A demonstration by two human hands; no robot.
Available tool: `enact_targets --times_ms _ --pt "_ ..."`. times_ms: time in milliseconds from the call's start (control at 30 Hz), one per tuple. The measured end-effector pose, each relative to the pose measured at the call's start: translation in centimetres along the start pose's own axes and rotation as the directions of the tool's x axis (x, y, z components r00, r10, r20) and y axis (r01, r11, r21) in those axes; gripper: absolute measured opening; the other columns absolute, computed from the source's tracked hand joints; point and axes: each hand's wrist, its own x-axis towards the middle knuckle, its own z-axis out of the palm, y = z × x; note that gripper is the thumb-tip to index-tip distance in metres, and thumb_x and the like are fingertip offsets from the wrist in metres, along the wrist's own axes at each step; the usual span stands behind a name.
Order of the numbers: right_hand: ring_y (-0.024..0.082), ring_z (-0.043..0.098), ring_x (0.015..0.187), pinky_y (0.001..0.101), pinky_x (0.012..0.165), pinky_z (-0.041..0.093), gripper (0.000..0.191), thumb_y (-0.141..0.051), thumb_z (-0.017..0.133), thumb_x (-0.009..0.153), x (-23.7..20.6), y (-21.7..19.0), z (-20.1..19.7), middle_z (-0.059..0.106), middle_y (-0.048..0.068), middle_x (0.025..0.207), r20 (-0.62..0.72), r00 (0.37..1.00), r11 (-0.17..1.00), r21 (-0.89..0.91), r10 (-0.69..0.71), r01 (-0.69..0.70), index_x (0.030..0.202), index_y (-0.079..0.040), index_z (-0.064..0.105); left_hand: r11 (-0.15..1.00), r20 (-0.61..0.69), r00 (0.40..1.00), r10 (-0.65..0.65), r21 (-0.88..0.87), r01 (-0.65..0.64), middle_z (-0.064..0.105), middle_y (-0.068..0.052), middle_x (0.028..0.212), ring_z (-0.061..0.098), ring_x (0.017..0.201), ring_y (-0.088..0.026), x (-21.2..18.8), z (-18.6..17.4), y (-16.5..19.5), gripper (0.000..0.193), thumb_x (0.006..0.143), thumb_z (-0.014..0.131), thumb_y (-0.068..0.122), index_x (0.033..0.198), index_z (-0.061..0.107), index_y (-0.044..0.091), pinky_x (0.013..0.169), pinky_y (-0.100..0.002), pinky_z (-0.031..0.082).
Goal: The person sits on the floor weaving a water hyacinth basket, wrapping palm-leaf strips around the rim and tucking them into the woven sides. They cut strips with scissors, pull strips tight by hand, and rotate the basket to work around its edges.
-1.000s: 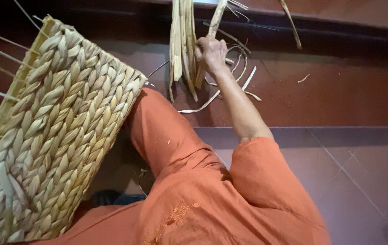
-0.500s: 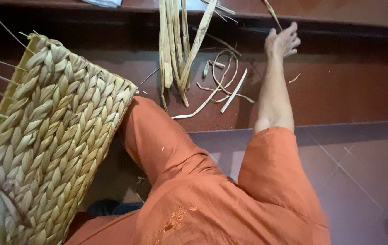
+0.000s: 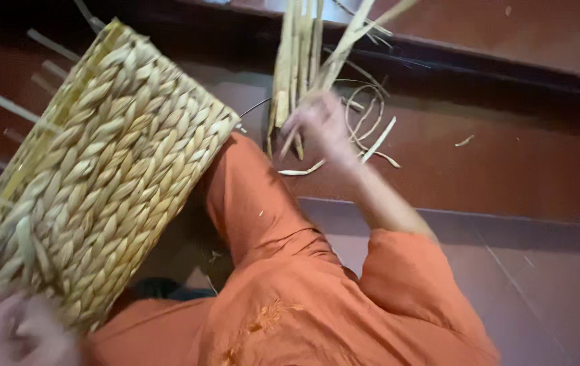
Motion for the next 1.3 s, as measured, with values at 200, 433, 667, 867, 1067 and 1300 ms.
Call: enact_targets --times_ms 200,433,667,867,1067,1300 --pt "0.026 0.070 0.093 0.0368 0.082 0.056 0.031 -0.015 0.069 0.097 -8.1 -0.7 14.4 0.069 0.017 0.104 0.634 0.733 0.917 -0.397 0.245 0.037 0.124 -0.001 0.061 0.819 0.628 0.771 0.100 -0.492 0.294 0.064 -0.018 0.135 0.063 0.125 -0.028 0.7 6.0 6.8 0.057 0.098 0.065 0.016 0.147 0.044 -0.005 0.102 -0.040 0.050" --pt "0.034 0.070 0.094 0.0437 0.081 0.057 0.023 -0.008 0.068 0.083 -8.9 2.5 17.0 0.071 0.020 0.100 0.861 0.310 0.875 -0.462 0.403 0.145 0.104 0.000 0.067 0.810 0.803 0.536 0.260 -0.484 0.331 0.072 -0.012 0.104 0.070 0.091 -0.026 2.0 8.6 8.7 0.048 0.092 0.069 0.027 0.134 0.059 0.004 0.083 -0.037 0.056" --pt "0.039 0.067 0.089 0.0460 0.076 0.056 0.025 -0.012 0.076 0.085 -6.5 0.8 17.0 0.068 0.020 0.098 0.947 0.322 0.931 -0.140 0.026 0.337 0.104 0.001 0.066 0.850 0.507 0.814 0.284 -0.526 0.031 0.063 -0.012 0.091 0.064 0.086 -0.031 -0.4 7.8 6.4 0.008 0.092 0.069 0.010 0.098 0.072 0.005 0.078 -0.041 0.054" --pt "0.023 0.069 0.073 0.0326 0.063 0.057 0.030 -0.006 0.080 0.093 -2.7 -4.0 16.8 0.069 0.012 0.098 0.790 0.582 0.823 -0.193 -0.192 0.534 0.120 -0.003 0.066 0.930 0.371 0.925 0.079 -0.363 0.066 0.068 -0.011 0.088 0.066 0.075 -0.023 0.0 3.7 2.1 0.005 0.095 0.072 0.005 0.096 0.073 0.001 0.067 -0.036 0.053" --pt "0.023 0.062 0.067 0.0360 0.060 0.051 0.041 0.000 0.083 0.091 -0.2 -3.5 18.7 0.062 0.009 0.086 0.770 0.598 0.696 -0.303 -0.224 0.651 0.127 -0.006 0.064 0.855 0.346 0.927 -0.148 -0.425 0.296 0.073 -0.010 0.099 0.067 0.083 -0.014 0.0 -0.7 -0.2 0.008 0.100 0.071 0.001 0.106 0.073 -0.004 0.069 -0.027 0.055" --pt "0.023 0.060 0.070 0.0362 0.062 0.052 0.046 -0.003 0.083 0.091 0.4 -3.6 21.4 0.061 0.012 0.092 0.754 0.573 0.568 -0.331 -0.320 0.753 0.131 0.001 0.062 0.826 0.304 0.945 -0.121 -0.497 0.266 0.071 -0.009 0.101 0.066 0.088 -0.014 -1.2 -1.3 -0.5 0.009 0.102 0.067 -0.002 0.110 0.072 -0.003 0.076 -0.025 0.054"
